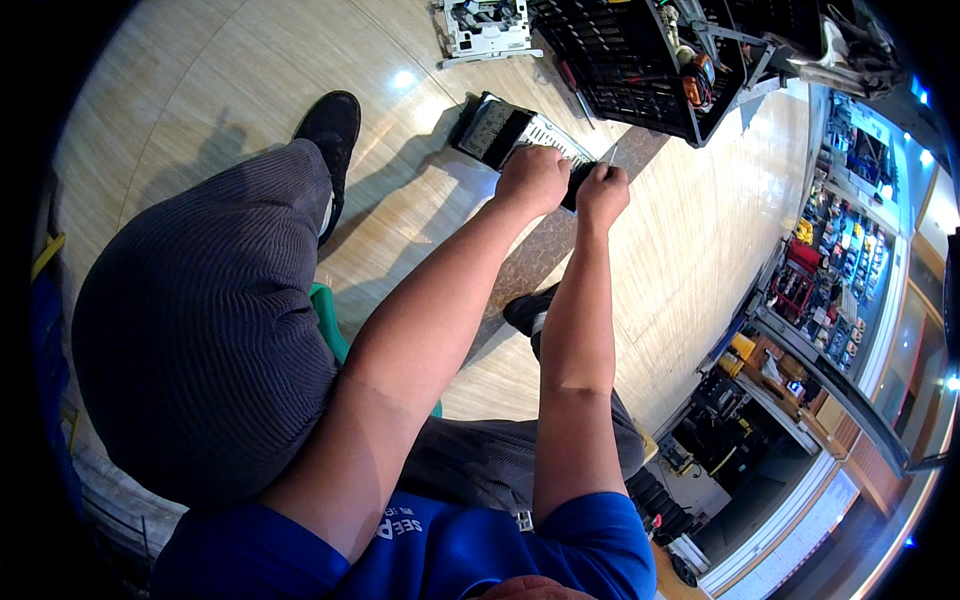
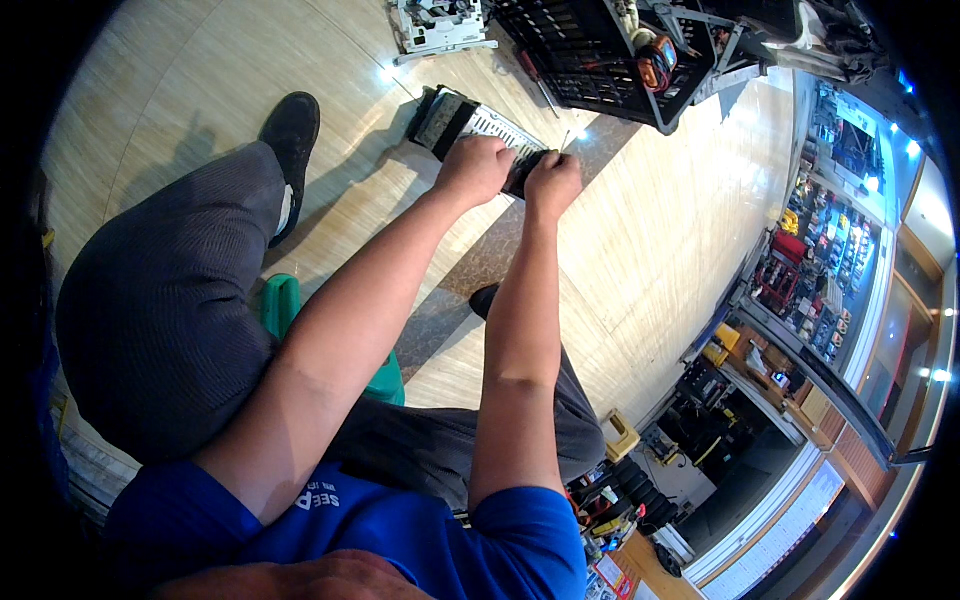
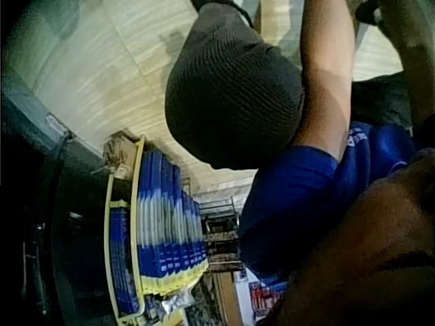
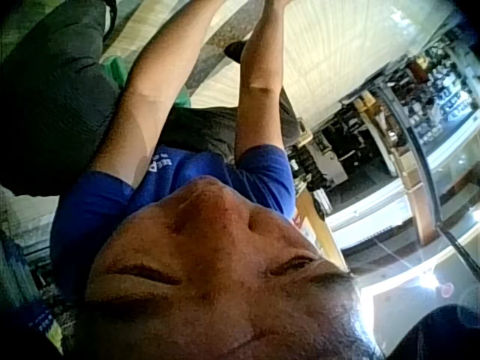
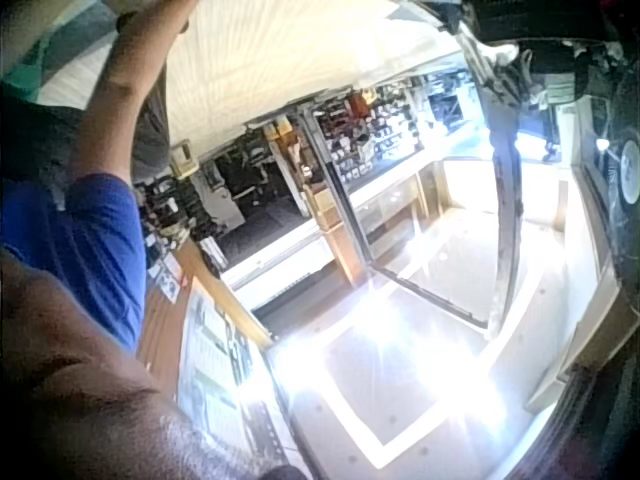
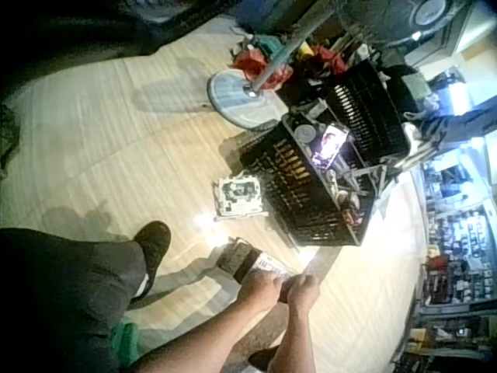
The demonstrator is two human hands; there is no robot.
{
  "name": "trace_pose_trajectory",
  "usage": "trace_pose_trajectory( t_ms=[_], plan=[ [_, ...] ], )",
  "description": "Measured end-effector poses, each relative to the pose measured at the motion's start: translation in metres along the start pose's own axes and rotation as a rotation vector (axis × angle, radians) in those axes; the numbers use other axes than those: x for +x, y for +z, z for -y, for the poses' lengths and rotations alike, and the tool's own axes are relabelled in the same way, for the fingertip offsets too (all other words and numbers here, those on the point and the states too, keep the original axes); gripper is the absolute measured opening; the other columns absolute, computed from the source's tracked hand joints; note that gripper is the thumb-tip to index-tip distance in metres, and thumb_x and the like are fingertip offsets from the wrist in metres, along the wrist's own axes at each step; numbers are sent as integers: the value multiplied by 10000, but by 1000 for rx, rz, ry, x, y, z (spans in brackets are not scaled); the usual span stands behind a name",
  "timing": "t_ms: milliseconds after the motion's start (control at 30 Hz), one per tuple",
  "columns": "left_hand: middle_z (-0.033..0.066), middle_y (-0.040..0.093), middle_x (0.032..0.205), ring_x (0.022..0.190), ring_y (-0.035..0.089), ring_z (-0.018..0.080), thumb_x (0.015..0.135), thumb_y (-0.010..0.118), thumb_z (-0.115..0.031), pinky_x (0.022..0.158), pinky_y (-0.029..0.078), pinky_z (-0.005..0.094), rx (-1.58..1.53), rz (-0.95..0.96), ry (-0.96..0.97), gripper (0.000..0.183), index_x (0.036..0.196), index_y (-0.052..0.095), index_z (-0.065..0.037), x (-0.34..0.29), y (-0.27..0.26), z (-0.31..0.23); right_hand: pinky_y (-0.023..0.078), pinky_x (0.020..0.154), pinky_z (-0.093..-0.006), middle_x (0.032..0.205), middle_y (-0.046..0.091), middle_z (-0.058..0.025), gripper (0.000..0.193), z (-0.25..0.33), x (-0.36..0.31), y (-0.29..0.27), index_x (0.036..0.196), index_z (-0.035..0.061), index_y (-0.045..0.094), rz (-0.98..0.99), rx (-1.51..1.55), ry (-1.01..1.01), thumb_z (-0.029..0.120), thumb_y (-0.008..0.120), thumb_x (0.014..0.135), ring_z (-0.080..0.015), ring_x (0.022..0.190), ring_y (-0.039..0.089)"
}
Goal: The person assembles a car stereo by aligning a metal chassis with a display panel and pressing them together by hand while using a screwdriver.
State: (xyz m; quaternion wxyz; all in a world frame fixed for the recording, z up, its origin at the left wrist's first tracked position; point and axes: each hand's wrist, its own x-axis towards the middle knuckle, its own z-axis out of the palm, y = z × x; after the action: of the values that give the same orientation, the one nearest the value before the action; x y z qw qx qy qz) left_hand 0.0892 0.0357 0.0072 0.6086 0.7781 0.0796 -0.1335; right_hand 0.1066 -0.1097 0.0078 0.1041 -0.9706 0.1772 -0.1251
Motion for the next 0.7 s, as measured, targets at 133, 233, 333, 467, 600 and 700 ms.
trace_pose_trajectory(
  t_ms=[133, 233, 333, 467, 600, 700],
  plan=[
    [237, 647, 809, 806, 638, 406, 895, 545, -296, 756, 502, 482, 2, 3, 4, 339, 760, 658, -7, 1, 0, 0, 485, 697, -512, 737, 631, -280, 267, -1, 2, 1, 737, -46, 627, -1, -28, -9, 184, 545, 845, -451, 707, 624],
    [237, 648, 808, 809, 638, 405, 894, 544, -294, 758, 503, 481, 7, 1, 4, 339, 757, 656, -5, 1, 0, 0, 485, 702, -523, 743, 630, -291, 294, -2, 3, 3, 735, -49, 631, 10, -83, -8, 204, 531, 849, -461, 714, 624],
    [235, 649, 811, 812, 638, 404, 894, 544, -289, 760, 503, 479, 8, -2, 3, 334, 757, 655, -6, -1, -1, -1, 488, 711, -525, 755, 630, -298, 312, -2, 5, 3, 736, -53, 638, 23, -107, 20, 216, 527, 850, -466, 726, 626],
    [233, 649, 815, 812, 638, 403, 893, 545, -284, 759, 504, 479, 2, -11, 14, 326, 758, 655, -8, -1, -1, -1, 490, 720, -521, 764, 631, -302, 321, -6, 7, 2, 746, -62, 647, 51, -114, 18, 220, 531, 848, -470, 731, 626],
    [232, 648, 817, 813, 636, 406, 891, 546, -283, 758, 502, 480, -3, -2, -2, 319, 765, 654, -10, -2, -3, -3, 488, 714, -518, 761, 632, -299, 320, -4, 3, 1, 747, -66, 649, 40, -20, 48, 214, 529, 847, -470, 725, 625],
    [232, 647, 817, 813, 634, 408, 891, 546, -283, 757, 502, 482, -11, -2, -9, 319, 768, 654, -9, -2, -3, -3, 485, 705, -518, 752, 632, -295, 323, -3, 2, 1, 741, -66, 648, 6, -4, 26, 212, 525, 849, -466, 720, 625]
  ],
)
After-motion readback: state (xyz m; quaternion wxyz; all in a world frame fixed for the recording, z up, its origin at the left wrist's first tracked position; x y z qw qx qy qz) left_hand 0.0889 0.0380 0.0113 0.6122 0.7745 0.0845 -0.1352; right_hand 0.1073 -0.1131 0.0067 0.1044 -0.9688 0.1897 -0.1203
